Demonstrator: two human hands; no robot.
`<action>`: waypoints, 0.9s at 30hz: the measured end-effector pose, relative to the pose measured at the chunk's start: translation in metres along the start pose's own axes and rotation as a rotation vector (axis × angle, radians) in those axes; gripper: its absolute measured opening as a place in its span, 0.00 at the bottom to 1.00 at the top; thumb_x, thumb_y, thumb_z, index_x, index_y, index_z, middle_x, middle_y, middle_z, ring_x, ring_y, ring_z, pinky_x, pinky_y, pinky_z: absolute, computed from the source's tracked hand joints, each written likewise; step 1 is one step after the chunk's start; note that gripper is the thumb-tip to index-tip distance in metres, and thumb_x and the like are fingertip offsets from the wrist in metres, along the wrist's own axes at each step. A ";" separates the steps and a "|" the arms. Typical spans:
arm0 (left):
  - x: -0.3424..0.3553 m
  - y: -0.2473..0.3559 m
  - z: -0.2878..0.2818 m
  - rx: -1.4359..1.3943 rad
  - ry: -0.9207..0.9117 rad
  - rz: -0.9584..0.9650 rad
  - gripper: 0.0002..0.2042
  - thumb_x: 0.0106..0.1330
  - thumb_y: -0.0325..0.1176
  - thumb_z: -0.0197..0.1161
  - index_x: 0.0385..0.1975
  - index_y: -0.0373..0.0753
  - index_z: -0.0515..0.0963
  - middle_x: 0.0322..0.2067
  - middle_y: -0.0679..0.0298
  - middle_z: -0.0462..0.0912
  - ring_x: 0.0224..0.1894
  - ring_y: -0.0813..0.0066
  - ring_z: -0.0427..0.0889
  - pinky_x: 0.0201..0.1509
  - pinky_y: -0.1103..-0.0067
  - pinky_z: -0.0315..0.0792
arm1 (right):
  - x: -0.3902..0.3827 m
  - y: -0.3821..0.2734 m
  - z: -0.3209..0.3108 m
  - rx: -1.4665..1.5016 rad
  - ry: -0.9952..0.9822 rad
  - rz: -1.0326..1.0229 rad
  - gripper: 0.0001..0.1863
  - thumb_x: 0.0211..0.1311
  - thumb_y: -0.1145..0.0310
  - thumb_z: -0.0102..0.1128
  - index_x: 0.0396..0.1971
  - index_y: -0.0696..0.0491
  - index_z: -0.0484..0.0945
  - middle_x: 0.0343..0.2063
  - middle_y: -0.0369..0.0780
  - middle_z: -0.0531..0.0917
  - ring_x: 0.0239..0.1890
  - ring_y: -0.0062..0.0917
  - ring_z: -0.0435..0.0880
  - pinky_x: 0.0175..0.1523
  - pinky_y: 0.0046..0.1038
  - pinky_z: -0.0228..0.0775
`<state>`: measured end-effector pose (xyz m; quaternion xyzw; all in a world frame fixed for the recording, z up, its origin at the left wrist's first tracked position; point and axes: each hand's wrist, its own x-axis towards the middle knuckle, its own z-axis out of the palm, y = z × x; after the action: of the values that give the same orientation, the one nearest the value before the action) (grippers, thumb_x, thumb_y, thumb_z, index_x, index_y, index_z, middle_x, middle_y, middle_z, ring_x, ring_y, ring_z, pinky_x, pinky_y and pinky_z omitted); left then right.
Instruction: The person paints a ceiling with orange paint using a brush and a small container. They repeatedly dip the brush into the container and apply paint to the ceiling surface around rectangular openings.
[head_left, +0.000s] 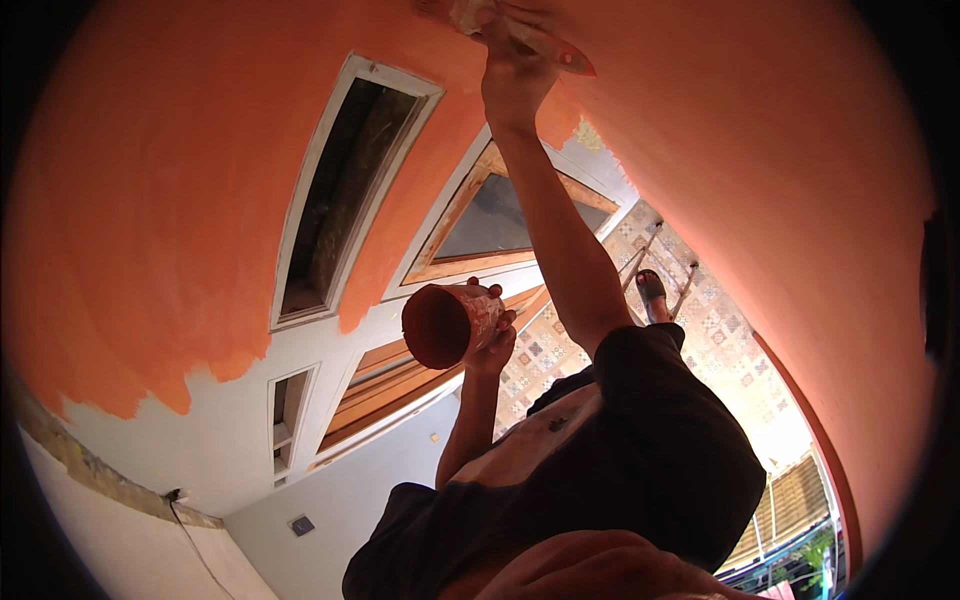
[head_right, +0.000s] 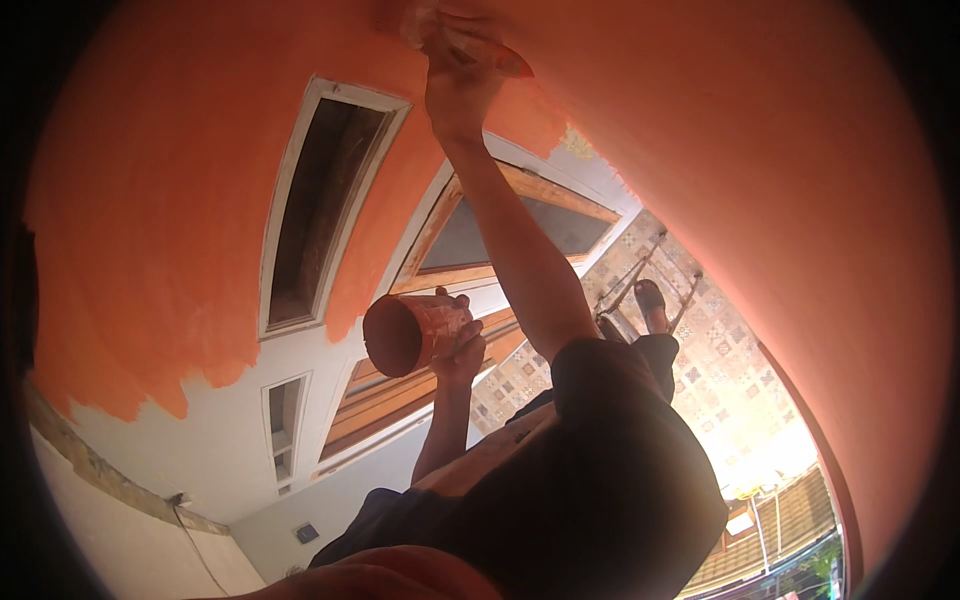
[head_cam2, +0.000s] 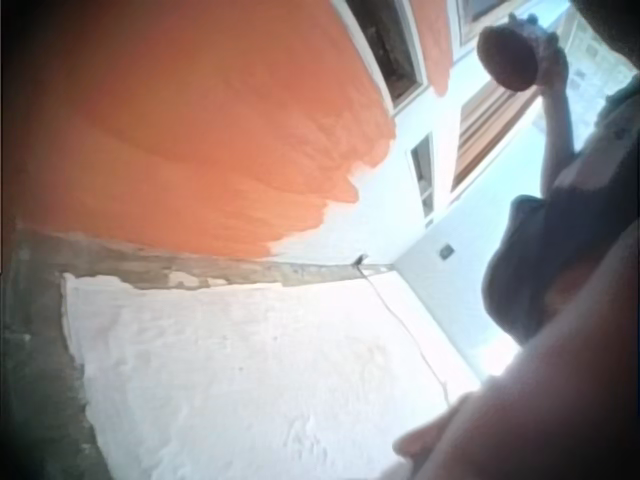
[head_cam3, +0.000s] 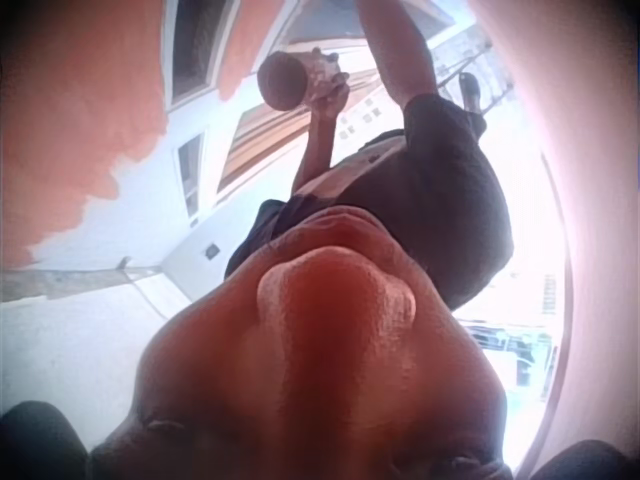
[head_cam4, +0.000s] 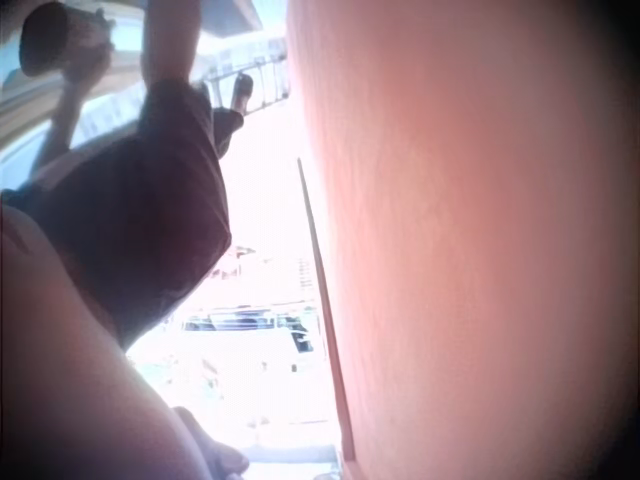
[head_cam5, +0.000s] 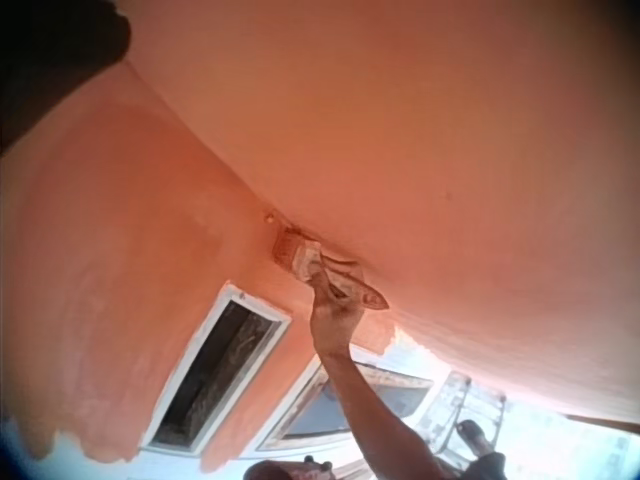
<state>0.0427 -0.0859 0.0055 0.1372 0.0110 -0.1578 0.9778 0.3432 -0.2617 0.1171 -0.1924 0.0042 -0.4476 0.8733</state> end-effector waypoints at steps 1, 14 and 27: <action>0.000 0.000 0.000 0.002 0.014 0.001 0.30 0.72 0.52 0.56 0.70 0.48 0.63 0.61 0.53 0.70 0.44 0.60 0.78 0.29 0.78 0.76 | 0.000 0.004 -0.008 0.024 0.087 0.043 0.06 0.61 0.79 0.66 0.34 0.62 0.76 0.36 0.38 0.81 0.38 0.24 0.82 0.40 0.27 0.82; -0.004 -0.004 -0.002 0.053 0.034 -0.003 0.29 0.72 0.52 0.55 0.70 0.48 0.64 0.61 0.54 0.71 0.41 0.62 0.79 0.26 0.81 0.74 | -0.041 0.058 -0.177 -0.932 0.438 0.198 0.06 0.62 0.67 0.64 0.32 0.53 0.80 0.30 0.38 0.87 0.35 0.29 0.86 0.41 0.34 0.77; -0.008 -0.002 -0.003 0.025 0.057 0.029 0.29 0.72 0.51 0.55 0.70 0.46 0.65 0.59 0.54 0.70 0.43 0.60 0.78 0.26 0.80 0.75 | -0.032 0.026 -0.099 0.014 0.101 0.233 0.12 0.59 0.80 0.66 0.41 0.59 0.74 0.41 0.43 0.79 0.45 0.30 0.82 0.45 0.34 0.88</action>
<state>0.0348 -0.0851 0.0029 0.1538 0.0349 -0.1398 0.9775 0.3268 -0.2558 0.0110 -0.1617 0.0675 -0.3522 0.9194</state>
